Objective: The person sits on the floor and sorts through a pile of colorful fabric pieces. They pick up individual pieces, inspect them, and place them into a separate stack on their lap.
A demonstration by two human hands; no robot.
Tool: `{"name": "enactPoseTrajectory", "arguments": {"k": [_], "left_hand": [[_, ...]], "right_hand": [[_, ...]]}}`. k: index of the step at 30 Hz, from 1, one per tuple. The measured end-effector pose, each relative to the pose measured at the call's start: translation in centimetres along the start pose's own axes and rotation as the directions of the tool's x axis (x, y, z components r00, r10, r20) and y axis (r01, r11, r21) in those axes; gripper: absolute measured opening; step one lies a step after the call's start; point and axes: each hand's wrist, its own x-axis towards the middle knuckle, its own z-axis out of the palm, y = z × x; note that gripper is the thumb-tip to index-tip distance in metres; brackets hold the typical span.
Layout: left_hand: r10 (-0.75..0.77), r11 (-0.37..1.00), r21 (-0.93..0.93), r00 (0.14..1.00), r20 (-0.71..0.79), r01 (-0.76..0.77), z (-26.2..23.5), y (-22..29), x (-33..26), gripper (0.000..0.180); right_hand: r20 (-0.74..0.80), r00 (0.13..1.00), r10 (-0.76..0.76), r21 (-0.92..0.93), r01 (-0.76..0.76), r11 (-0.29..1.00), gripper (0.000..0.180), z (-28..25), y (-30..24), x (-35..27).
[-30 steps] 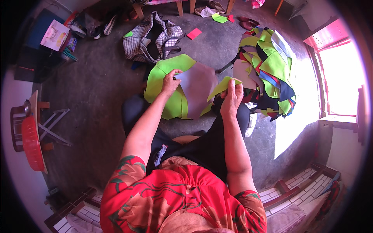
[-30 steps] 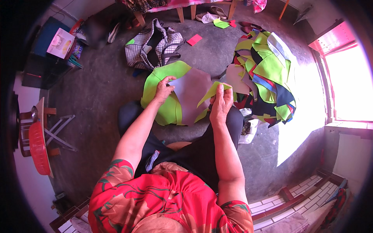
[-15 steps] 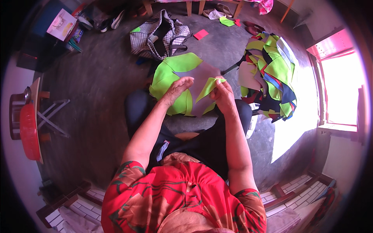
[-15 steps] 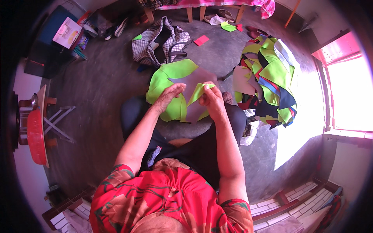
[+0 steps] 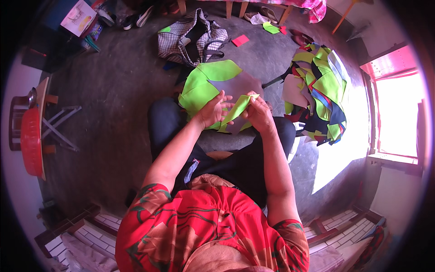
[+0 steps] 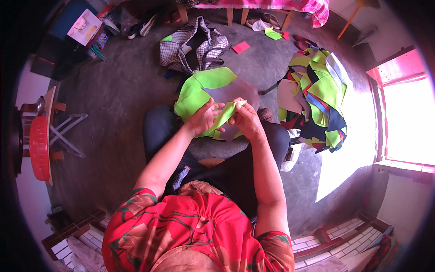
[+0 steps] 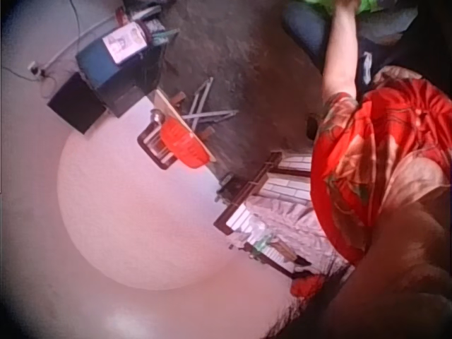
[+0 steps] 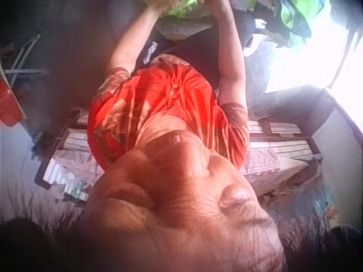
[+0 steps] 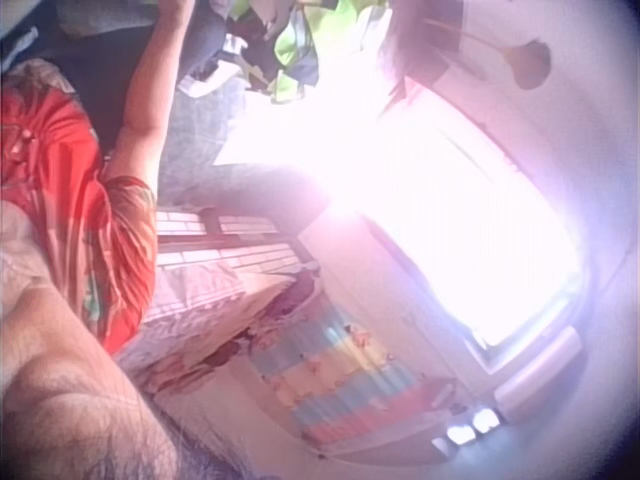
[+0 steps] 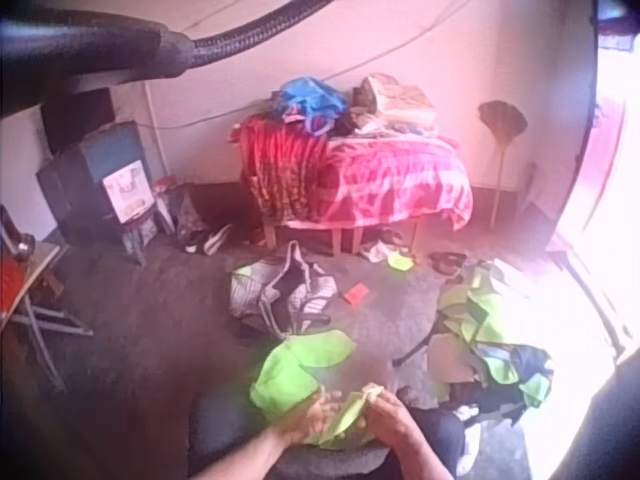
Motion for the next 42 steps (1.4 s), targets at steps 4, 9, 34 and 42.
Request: {"name": "enactPoseTrajectory", "arguments": {"k": [4, 9, 34, 42], "left_hand": [[-0.036, 0.999, -0.035, 0.994, 0.103, 0.04, -0.7, -1.1, 0.5, 0.084], [-0.035, 0.998, -0.035, 0.979, 0.201, 0.043, -0.3, -0.4, 0.3, 0.056], [0.444, 0.877, 0.433, 0.689, -0.573, -0.206, -5.3, 1.4, 2.2, 0.022], [0.53, 0.754, 0.638, 0.719, -0.449, -0.157, -3.0, 6.9, 3.8, 0.024]], "right_hand": [[0.068, 0.997, 0.037, 0.021, -0.039, 0.999, 0.018, 0.1, -0.3, 0.0], [-0.009, 0.999, 0.044, -0.048, -0.044, 0.998, 0.019, 1.0, -0.6, -0.2], [-0.41, 0.903, -0.125, -0.564, -0.144, 0.813, 0.016, -1.7, 1.2, 0.9], [-0.411, 0.905, -0.112, -0.595, -0.173, 0.785, 0.015, -1.3, 1.1, 0.8]]}}
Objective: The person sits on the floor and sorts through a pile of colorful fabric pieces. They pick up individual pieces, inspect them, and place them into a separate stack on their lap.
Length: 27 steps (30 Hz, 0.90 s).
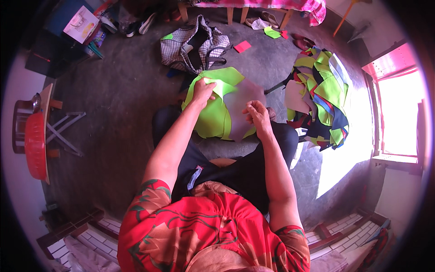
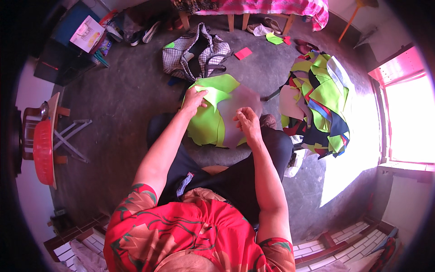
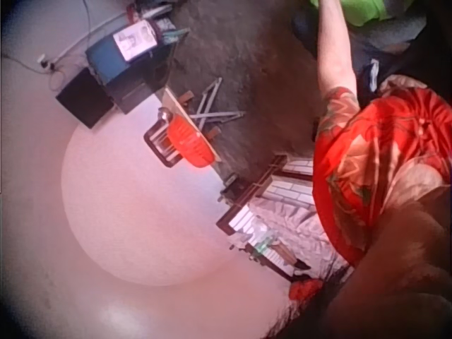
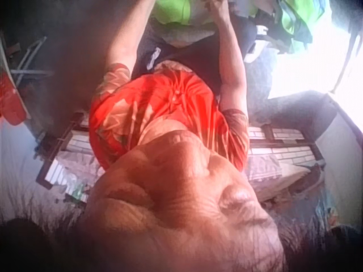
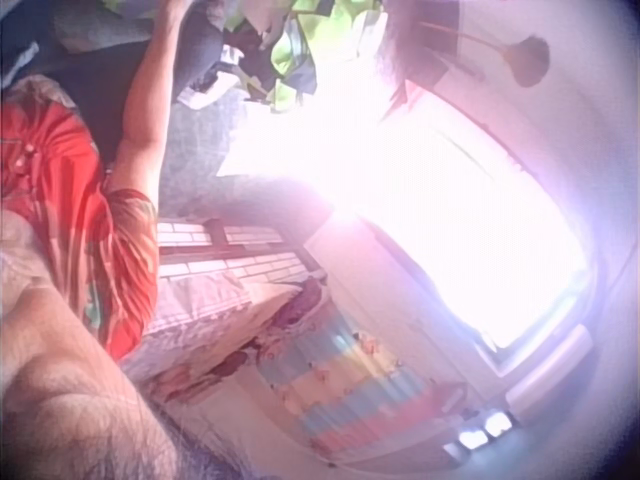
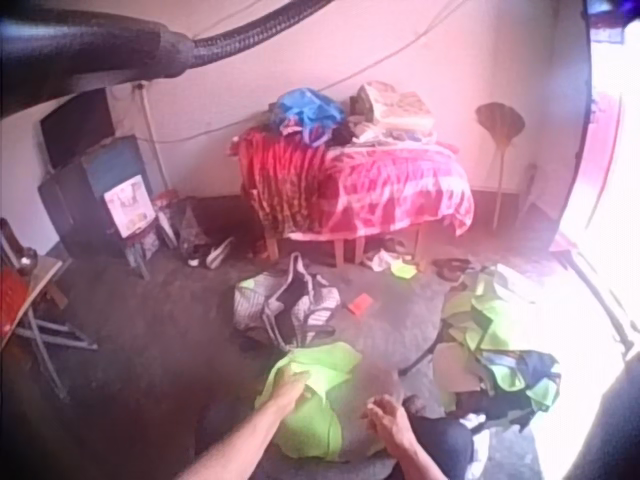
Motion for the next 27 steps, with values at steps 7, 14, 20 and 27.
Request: {"name": "enactPoseTrajectory", "arguments": {"k": [7, 14, 20, 27], "left_hand": [[0.113, 0.993, -0.031, 0.991, 0.075, -0.111, 0.5, 4.7, 2.2, 0.025], [0.022, 0.976, -0.213, 0.996, -0.09, -0.041, -3.2, 2.8, 3.7, 0.027], [-0.303, 0.952, -0.133, 0.915, -0.267, 0.276, -5.6, -2.8, 2.7, 0.024], [-0.346, 0.935, -0.058, 0.863, -0.367, 0.35, -6.5, -4.2, 3.2, 0.019]], "right_hand": [[0.006, 1.0, -0.023, -0.046, 0.023, 0.999, 0.017, -0.2, 0.4, 0.3], [0.003, 1.0, -0.016, -0.045, 0.016, 0.999, 0.017, -0.1, 0.1, 0.1], [-0.004, 1.0, -0.002, -0.045, 0.002, 0.999, 0.016, -0.1, 0.1, 0.1], [0.001, 1.0, -0.021, -0.069, 0.021, 0.997, 0.016, -0.1, 0.3, 0.1]]}}
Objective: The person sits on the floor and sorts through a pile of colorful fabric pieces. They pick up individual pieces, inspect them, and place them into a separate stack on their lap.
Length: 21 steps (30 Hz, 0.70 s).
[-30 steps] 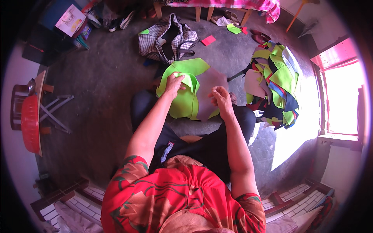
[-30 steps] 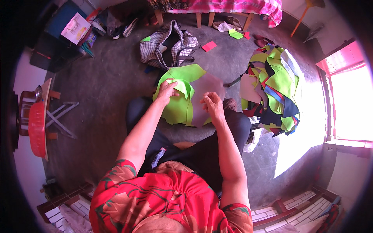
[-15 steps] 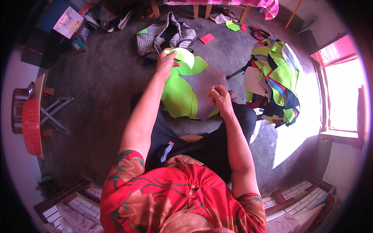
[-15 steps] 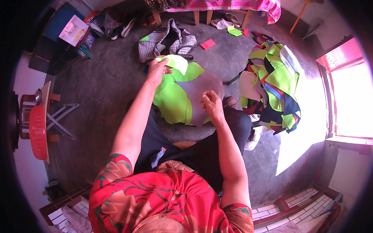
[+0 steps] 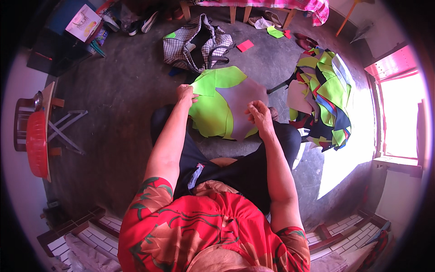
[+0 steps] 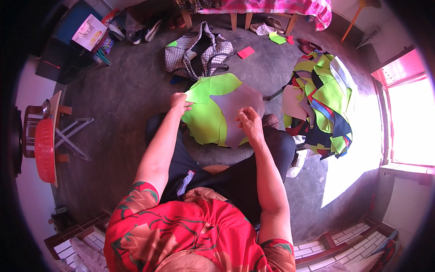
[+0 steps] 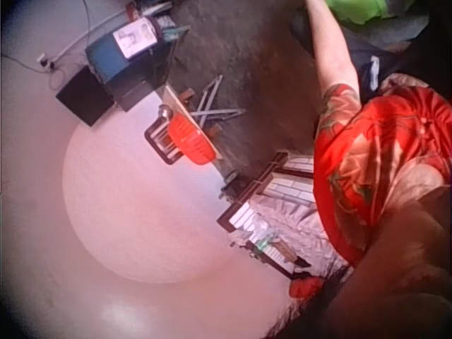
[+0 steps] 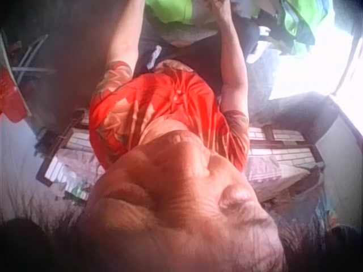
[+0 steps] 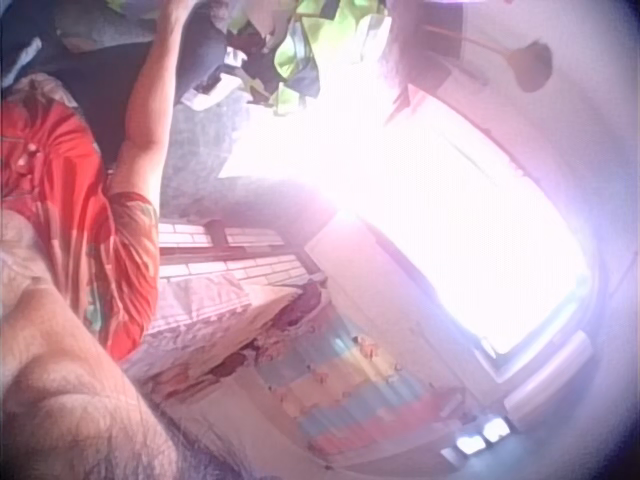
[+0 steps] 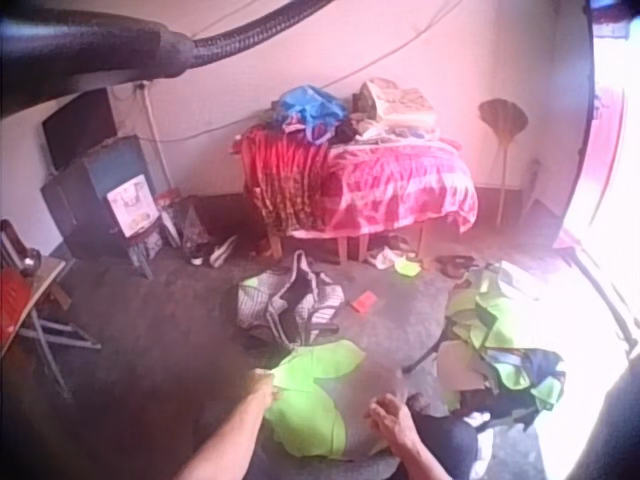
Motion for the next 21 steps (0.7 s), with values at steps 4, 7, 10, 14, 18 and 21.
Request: {"name": "enactPoseTrajectory", "arguments": {"k": [4, 7, 10, 14, 18, 21], "left_hand": [[0.018, 0.999, 0.05, 0.998, -0.055, -0.015, -0.3, -0.7, 0.1, 0.015], [0.034, 0.996, 0.09, 0.994, -0.102, -0.025, -0.5, -0.6, -0.2, 0.016], [0.067, 0.969, 0.244, 0.989, -0.128, -0.034, -2.3, -1.0, 0.5, 0.021], [0.704, 0.492, 0.806, 0.695, -0.146, -0.33, -1.3, -0.8, -2.9, 0.03], [0.843, 0.078, 0.751, 0.445, 0.302, -0.656, 0.1, -0.1, -5.9, 0.042], [0.674, -0.026, 0.672, 0.483, 0.558, -0.74, 0.3, -1.7, -6.3, 0.05]], "right_hand": [[0.001, 1.0, 0.004, 0.008, -0.004, 1.0, 0.015, 0.0, -0.1, -0.1], [-0.006, 1.0, 0.0, 0.011, 0.0, 1.0, 0.015, -0.1, 0.1, -0.1], [0.014, 1.0, 0.0, 0.016, -0.001, 1.0, 0.015, 0.5, 0.0, -0.2], [0.015, 1.0, -0.011, 0.017, 0.011, 1.0, 0.016, 0.1, 0.5, -0.1], [-0.006, 0.995, -0.102, 0.033, 0.102, 0.994, 0.015, -0.2, 1.2, 0.2], [0.007, 0.997, -0.082, 0.028, 0.082, 0.996, 0.014, 0.2, 1.6, 0.6]]}}
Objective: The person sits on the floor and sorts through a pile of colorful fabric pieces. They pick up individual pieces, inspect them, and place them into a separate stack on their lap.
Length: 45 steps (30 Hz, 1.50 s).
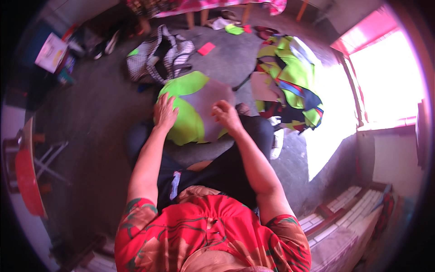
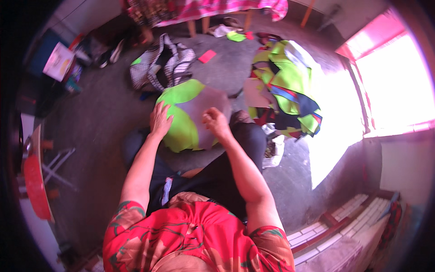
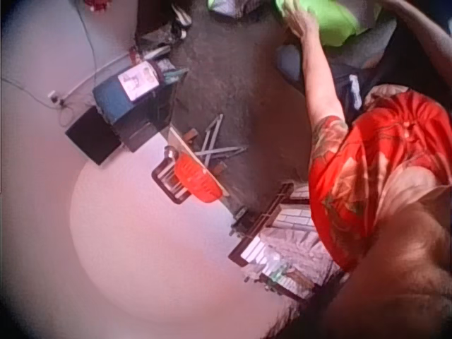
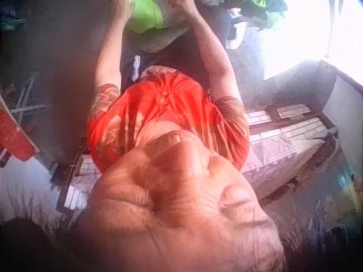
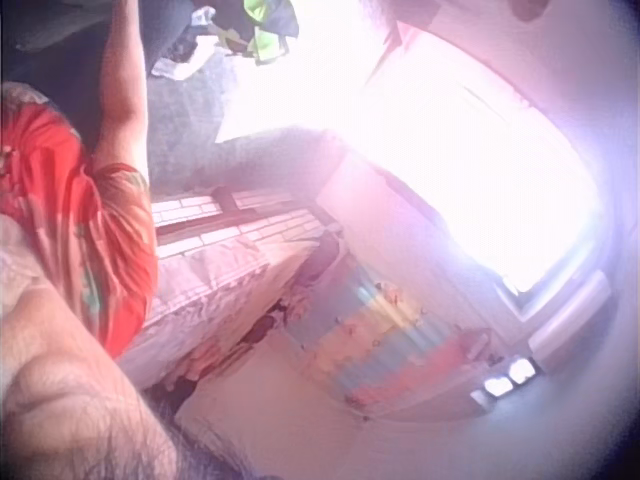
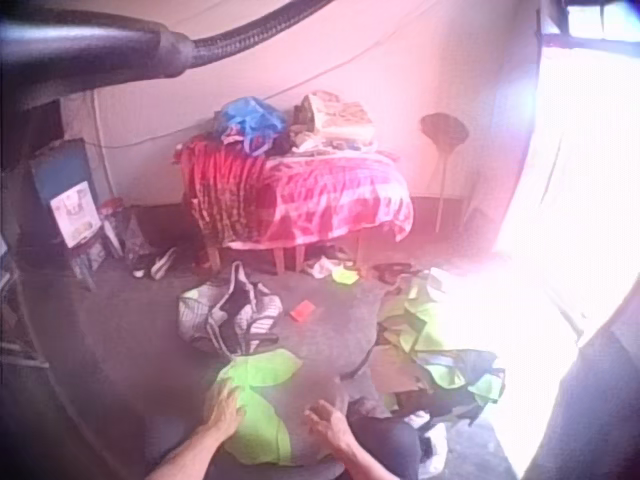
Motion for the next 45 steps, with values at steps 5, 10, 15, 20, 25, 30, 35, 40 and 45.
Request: {"name": "enactPoseTrajectory", "arguments": {"k": [5, 10, 15, 20, 25, 30, 35, 40, 45], "left_hand": [[0.045, 0.998, 0.047, 0.99, 0.137, -0.052, 1.4, 0.7, -0.9, 0.054], [0.026, 0.999, 0.034, 0.966, 0.256, -0.036, 1.6, 0.7, -0.9, 0.061], [-0.026, 0.998, 0.063, 0.945, 0.326, 0.006, 1.2, 0.8, -0.7, 0.066], [-0.045, 0.999, 0.04, 0.938, 0.344, 0.033, 1.6, 0.8, -0.5, 0.069], [-0.078, 0.997, 0.052, 0.924, 0.374, 0.063, 1.4, 1.0, -0.6, 0.07], [-0.082, 0.996, 0.062, 0.924, 0.374, 0.064, 1.6, 0.9, -0.6, 0.071], [-0.086, 0.996, 0.06, 0.926, 0.367, 0.069, 1.9, 1.2, -0.4, 0.071], [-0.084, 0.996, 0.054, 0.925, 0.37, 0.068, 2.1, 1.0, -0.3, 0.071], [-0.092, 0.996, 0.034, 0.93, 0.356, 0.086, 2.1, 0.7, -0.5, 0.072]], "right_hand": [[0.015, 1.0, -0.005, 0.029, 0.004, 1.0, 0.013, -0.2, 0.0, 0.0], [-0.026, 0.998, -0.057, -0.062, 0.055, 0.997, 0.01, -0.2, -0.1, -0.1], [-0.025, 0.996, -0.084, -0.074, 0.082, 0.994, 0.011, 0.0, -0.3, -0.4], [-0.01, 0.996, -0.086, 0.052, 0.086, 0.995, 0.013, -1.1, -3.3, -2.9], [-0.162, 0.948, -0.275, 0.178, 0.302, 0.937, 0.011, -5.2, -9.1, -6.0], [-0.602, 0.533, -0.595, -0.538, 0.28, 0.795, 0.018, -16.2, -12.5, -6.5], [-0.658, 0.351, -0.666, -0.743, -0.16, 0.65, 0.047, -26.3, -11.9, -5.2], [-0.743, 0.547, -0.385, -0.629, -0.374, 0.682, 0.097, -30.3, -10.7, -3.4], [-0.759, 0.562, -0.328, -0.632, -0.517, 0.577, 0.093, -29.6, -12.0, -2.3]]}}
